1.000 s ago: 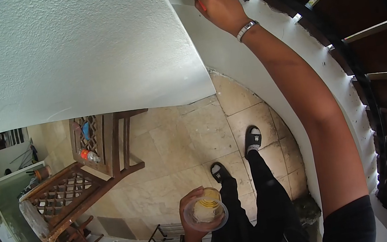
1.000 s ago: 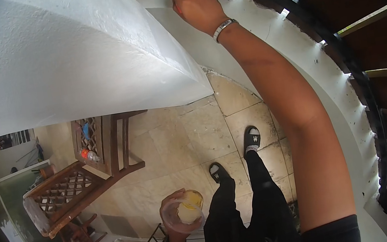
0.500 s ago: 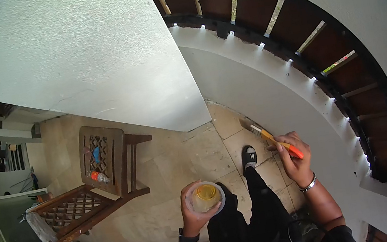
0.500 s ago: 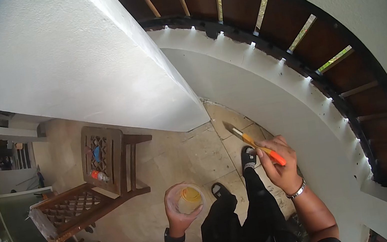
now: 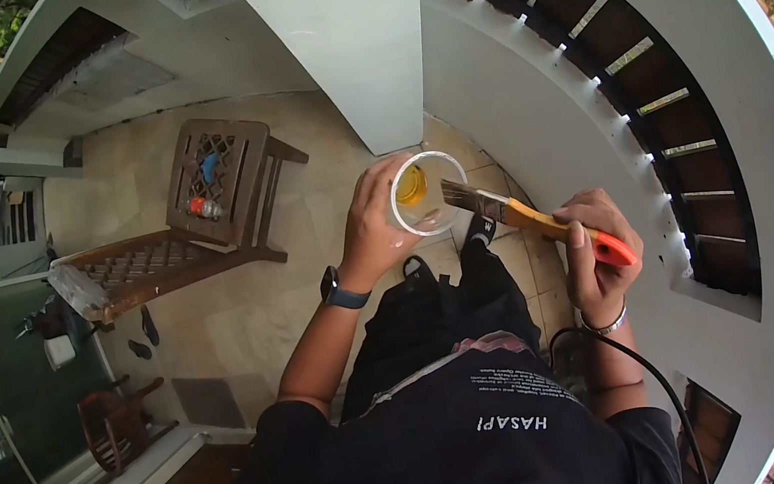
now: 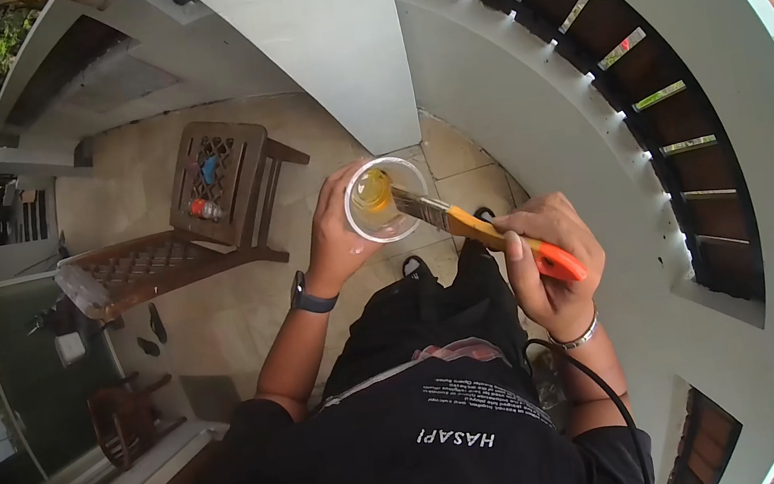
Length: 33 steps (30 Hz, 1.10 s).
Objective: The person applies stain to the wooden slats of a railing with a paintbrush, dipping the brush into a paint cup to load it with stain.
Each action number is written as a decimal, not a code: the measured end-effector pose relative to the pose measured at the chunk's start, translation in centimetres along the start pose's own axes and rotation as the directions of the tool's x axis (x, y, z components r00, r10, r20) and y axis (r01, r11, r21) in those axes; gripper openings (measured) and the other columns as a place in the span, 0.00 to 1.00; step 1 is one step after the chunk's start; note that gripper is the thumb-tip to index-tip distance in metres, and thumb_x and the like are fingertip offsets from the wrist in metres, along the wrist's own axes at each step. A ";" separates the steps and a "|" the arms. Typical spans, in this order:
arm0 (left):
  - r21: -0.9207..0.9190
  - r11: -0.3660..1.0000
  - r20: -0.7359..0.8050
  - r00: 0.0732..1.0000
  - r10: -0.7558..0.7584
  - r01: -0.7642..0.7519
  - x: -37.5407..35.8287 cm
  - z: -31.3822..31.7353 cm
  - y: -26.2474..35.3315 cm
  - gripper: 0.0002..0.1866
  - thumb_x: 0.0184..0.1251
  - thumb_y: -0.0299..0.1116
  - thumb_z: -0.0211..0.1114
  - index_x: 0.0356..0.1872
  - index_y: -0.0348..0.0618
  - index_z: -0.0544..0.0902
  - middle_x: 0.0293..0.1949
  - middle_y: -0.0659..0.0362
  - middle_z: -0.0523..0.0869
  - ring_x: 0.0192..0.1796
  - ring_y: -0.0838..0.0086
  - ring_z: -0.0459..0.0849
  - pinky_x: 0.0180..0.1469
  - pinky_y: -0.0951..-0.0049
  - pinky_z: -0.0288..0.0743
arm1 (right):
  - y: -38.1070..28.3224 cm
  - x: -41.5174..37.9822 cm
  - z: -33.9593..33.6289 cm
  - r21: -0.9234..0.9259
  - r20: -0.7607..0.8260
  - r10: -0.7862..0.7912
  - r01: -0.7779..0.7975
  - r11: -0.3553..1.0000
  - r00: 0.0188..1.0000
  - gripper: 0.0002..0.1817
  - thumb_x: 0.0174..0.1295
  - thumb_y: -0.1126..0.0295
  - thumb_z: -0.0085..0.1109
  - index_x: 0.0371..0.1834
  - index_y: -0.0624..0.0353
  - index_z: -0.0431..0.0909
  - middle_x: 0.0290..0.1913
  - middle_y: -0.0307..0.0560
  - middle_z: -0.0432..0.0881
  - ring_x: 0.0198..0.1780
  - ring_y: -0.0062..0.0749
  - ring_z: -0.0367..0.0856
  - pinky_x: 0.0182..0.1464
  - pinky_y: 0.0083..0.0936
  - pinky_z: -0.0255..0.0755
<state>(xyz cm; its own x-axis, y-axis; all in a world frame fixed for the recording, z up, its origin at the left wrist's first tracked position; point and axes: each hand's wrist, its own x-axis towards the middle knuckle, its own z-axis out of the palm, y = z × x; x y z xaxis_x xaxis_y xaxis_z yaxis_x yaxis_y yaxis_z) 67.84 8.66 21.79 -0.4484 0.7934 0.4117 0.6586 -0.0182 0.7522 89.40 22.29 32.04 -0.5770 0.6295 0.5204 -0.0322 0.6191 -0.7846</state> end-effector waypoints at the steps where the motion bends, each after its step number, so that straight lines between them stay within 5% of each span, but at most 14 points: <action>1: 0.000 1.000 0.008 1.000 0.017 -0.017 0.2 -0.3 0.4 0.41 0.43 0.31 0.84 0.62 0.38 0.74 0.60 0.49 0.78 0.61 0.55 0.79 0.63 0.61 0.74 | -0.8 0.3 0.3 -0.080 0.021 0.011 -0.009 0.997 1.000 0.03 0.60 0.77 0.63 0.35 0.63 0.81 0.29 0.46 0.82 0.30 0.37 0.77 0.36 0.30 0.71; 11: 0.090 0.985 0.010 0.989 0.150 -0.150 -0.9 -2.8 3.9 0.40 0.43 0.31 0.83 0.62 0.41 0.75 0.61 0.51 0.78 0.64 0.55 0.77 0.65 0.58 0.73 | -1.7 -0.1 5.2 -0.203 0.167 -0.124 0.157 0.967 0.978 0.05 0.57 0.77 0.67 0.34 0.60 0.80 0.25 0.43 0.77 0.26 0.38 0.72 0.33 0.32 0.66; 17: 0.015 1.000 -0.072 0.997 0.027 -0.026 -2.0 -4.5 3.6 0.40 0.42 0.31 0.83 0.62 0.40 0.75 0.59 0.51 0.79 0.62 0.55 0.78 0.63 0.60 0.75 | -3.7 -0.3 3.3 -0.105 0.203 -0.418 0.445 0.890 0.885 0.12 0.52 0.76 0.69 0.41 0.58 0.82 0.30 0.42 0.81 0.32 0.37 0.79 0.37 0.33 0.69; 21: -0.037 0.999 -0.092 0.996 -0.011 0.008 -2.9 -5.3 3.4 0.41 0.41 0.31 0.84 0.61 0.38 0.75 0.57 0.51 0.80 0.60 0.56 0.80 0.61 0.62 0.75 | -0.9 -1.2 4.5 -0.054 0.344 -0.480 0.527 0.848 0.807 0.14 0.51 0.73 0.70 0.42 0.59 0.82 0.33 0.43 0.82 0.34 0.39 0.80 0.41 0.35 0.73; 24: -0.057 0.998 -0.100 0.994 -0.033 0.028 -3.5 -5.5 3.3 0.41 0.40 0.31 0.84 0.61 0.38 0.75 0.56 0.51 0.80 0.58 0.56 0.81 0.60 0.62 0.76 | -0.8 -2.2 4.6 0.010 0.296 -0.565 0.589 0.808 0.770 0.14 0.52 0.71 0.70 0.42 0.59 0.83 0.33 0.43 0.82 0.36 0.39 0.81 0.42 0.36 0.75; 32: -0.062 0.996 -0.048 0.996 -0.069 0.066 -4.0 -4.5 2.9 0.40 0.39 0.29 0.84 0.59 0.37 0.77 0.53 0.49 0.82 0.56 0.54 0.82 0.57 0.60 0.77 | -0.3 -3.1 4.1 -0.039 0.338 -0.494 0.537 0.843 0.801 0.16 0.54 0.71 0.72 0.46 0.57 0.81 0.35 0.43 0.80 0.37 0.40 0.79 0.44 0.37 0.75; 33: -0.111 0.992 -0.062 0.995 -0.074 0.067 -4.2 -4.0 2.8 0.38 0.40 0.26 0.83 0.59 0.36 0.77 0.54 0.50 0.83 0.56 0.60 0.84 0.59 0.62 0.78 | 0.4 -3.8 3.7 -0.008 0.290 -0.514 0.539 0.842 0.807 0.16 0.54 0.70 0.72 0.46 0.57 0.81 0.35 0.43 0.80 0.38 0.38 0.79 0.45 0.37 0.75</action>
<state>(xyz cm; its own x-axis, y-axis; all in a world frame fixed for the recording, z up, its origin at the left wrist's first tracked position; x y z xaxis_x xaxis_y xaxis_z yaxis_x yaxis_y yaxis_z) 69.17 2.88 24.22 -0.5322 0.7535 0.3861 0.5561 -0.0328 0.8305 88.57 18.39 28.50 -0.6860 0.0538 0.7256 -0.3317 0.8645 -0.3777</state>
